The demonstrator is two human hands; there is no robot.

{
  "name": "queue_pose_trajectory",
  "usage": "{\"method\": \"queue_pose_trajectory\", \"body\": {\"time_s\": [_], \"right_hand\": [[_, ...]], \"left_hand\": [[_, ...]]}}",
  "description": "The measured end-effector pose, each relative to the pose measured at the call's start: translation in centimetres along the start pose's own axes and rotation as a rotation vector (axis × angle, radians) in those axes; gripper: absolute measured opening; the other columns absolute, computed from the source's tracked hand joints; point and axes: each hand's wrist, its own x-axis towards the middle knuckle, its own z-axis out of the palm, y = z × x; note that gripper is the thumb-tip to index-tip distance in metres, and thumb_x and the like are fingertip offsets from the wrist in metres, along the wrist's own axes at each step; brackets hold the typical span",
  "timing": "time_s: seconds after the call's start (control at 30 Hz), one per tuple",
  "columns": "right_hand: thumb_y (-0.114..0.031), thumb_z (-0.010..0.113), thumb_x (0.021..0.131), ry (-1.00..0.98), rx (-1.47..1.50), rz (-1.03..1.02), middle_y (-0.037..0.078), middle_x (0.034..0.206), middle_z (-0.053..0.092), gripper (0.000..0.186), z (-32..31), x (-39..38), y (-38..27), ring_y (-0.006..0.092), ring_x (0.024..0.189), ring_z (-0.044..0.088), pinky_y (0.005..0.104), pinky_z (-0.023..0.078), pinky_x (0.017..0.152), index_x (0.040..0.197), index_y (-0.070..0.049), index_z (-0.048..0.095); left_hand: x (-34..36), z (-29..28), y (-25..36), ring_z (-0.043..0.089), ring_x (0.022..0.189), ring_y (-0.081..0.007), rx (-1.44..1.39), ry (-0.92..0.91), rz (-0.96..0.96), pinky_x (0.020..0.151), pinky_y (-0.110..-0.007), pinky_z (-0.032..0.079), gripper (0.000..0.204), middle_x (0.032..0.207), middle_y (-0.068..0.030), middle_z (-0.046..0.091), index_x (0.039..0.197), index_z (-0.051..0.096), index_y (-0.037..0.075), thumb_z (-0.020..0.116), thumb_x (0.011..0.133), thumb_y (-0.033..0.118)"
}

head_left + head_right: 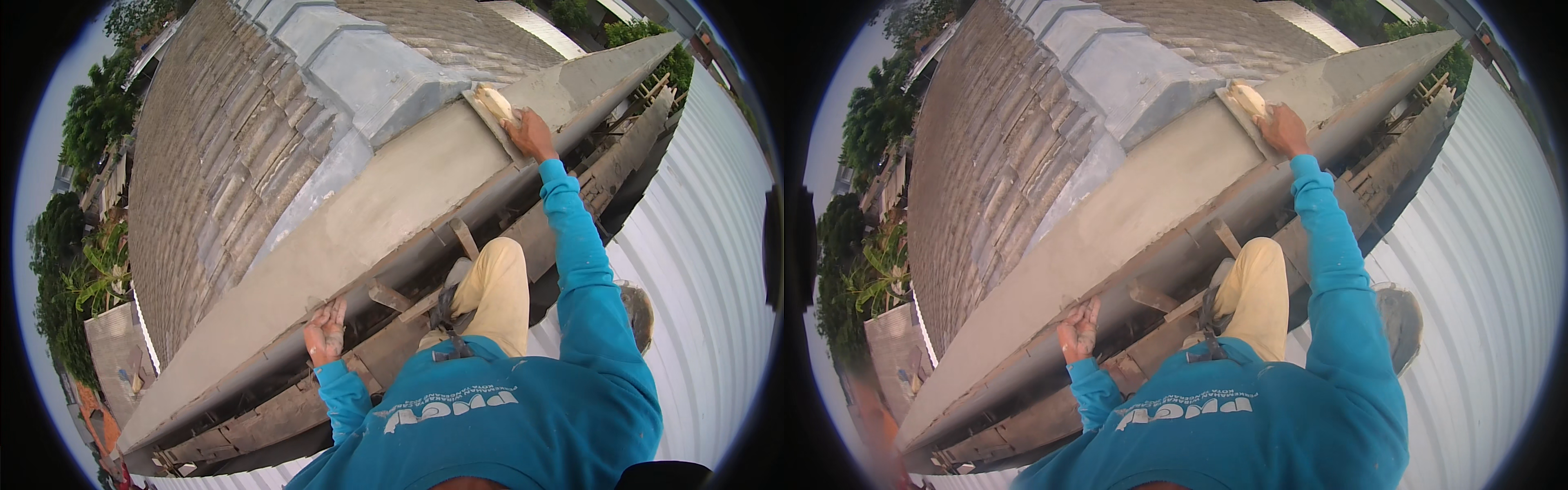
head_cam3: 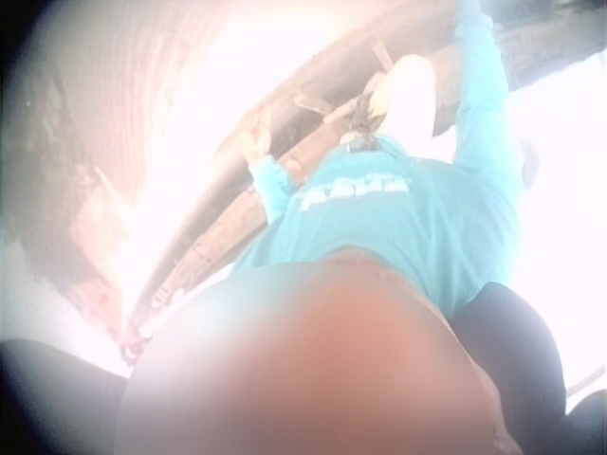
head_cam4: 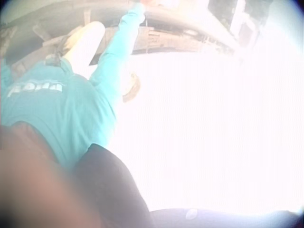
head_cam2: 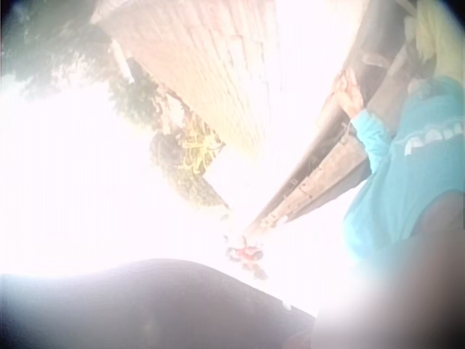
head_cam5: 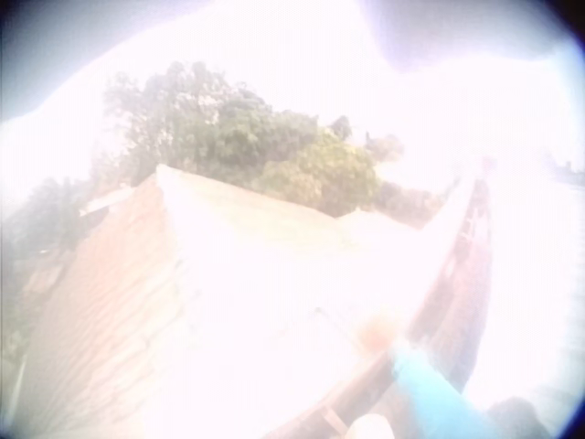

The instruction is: The person scoops wet cement from a bucket using a trowel and applies it to a roof edge. They smooth the cement with the trowel and hand, repeatedly adding material and leveling the surface along the roofline.

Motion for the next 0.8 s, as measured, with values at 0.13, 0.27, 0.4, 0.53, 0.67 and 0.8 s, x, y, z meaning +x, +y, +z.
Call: {"method": "queue_pose_trajectory", "body": {"time_s": [0.13, 0.27, 0.4, 0.53, 0.67, 0.8], "right_hand": [[-0.042, 0.064, 0.087, -0.006, 0.063, -0.277, 0.028, 0.127, 0.057, 0.052, 2.3, -6.2, -7.1, 0.0397, 0.119, 0.055, 0.0441, 0.044, 0.1, 0.123, -0.004, 0.063], [-0.044, 0.063, 0.088, -0.215, 0.3, -0.366, 0.029, 0.123, 0.059, 0.055, 0.2, -10.2, -13.3, 0.0412, 0.12, 0.053, 0.0446, 0.043, 0.1, 0.128, -0.005, 0.061], [-0.039, 0.065, 0.086, -0.087, 0.219, -0.219, 0.027, 0.128, 0.057, 0.055, 0.4, -8.1, -10.8, 0.0385, 0.126, 0.05, 0.0445, 0.042, 0.103, 0.129, -0.004, 0.06], [-0.033, 0.069, 0.083, 0.199, 0.02, -0.08, 0.027, 0.119, 0.06, 0.049, 0.4, -4.3, -5.5, 0.0403, 0.111, 0.058, 0.0472, 0.048, 0.093, 0.12, -0.002, 0.063], [-0.031, 0.069, 0.083, 0.154, -0.014, -0.049, 0.026, 0.114, 0.06, 0.047, 1.2, -3.4, -4.1, 0.0404, 0.106, 0.059, 0.0484, 0.049, 0.09, 0.118, 0.0, 0.063], [-0.027, 0.068, 0.084, 0.108, 0.059, -0.257, 0.023, 0.113, 0.059, 0.049, 2.3, -9.2, -10.1, 0.0382, 0.105, 0.058, 0.0479, 0.051, 0.083, 0.122, 0.001, 0.058]], "left_hand": [[-0.2, 0.9, -0.1, 0.026, 0.14, -0.0491, 0.036, 0.015, 0.001, 0.117, -0.057, 0.028, 0.067, 0.149, -0.0359, 0.023, 0.139, 0.017, -0.02, 0.039, 0.076, -0.012], [0.2, 0.2, 0.3, 0.026, 0.139, -0.0489, -0.038, 0.037, -0.013, 0.117, -0.057, 0.028, 0.066, 0.149, -0.0349, 0.023, 0.14, 0.018, -0.019, 0.041, 0.078, -0.012], [0.1, 0.1, 0.3, 0.026, 0.139, -0.0488, -0.035, 0.006, -0.024, 0.117, -0.057, 0.028, 0.068, 0.149, -0.0345, 0.023, 0.141, 0.017, -0.018, 0.042, 0.078, -0.013], [0.1, 0.1, 0.2, 0.027, 0.139, -0.0489, -0.006, -0.018, -0.025, 0.116, -0.057, 0.029, 0.07, 0.15, -0.0348, 0.022, 0.141, 0.017, -0.018, 0.043, 0.076, -0.013], [0.4, 0.0, 0.0, 0.028, 0.138, -0.0492, 0.033, -0.031, -0.015, 0.116, -0.057, 0.03, 0.069, 0.149, -0.0354, 0.022, 0.14, 0.017, -0.018, 0.042, 0.076, -0.013], [0.0, 0.2, 0.1, 0.028, 0.138, -0.0494, 0.028, 0.01, -0.001, 0.115, -0.057, 0.03, 0.07, 0.15, -0.0348, 0.021, 0.141, 0.016, -0.018, 0.041, 0.076, -0.012]]}}
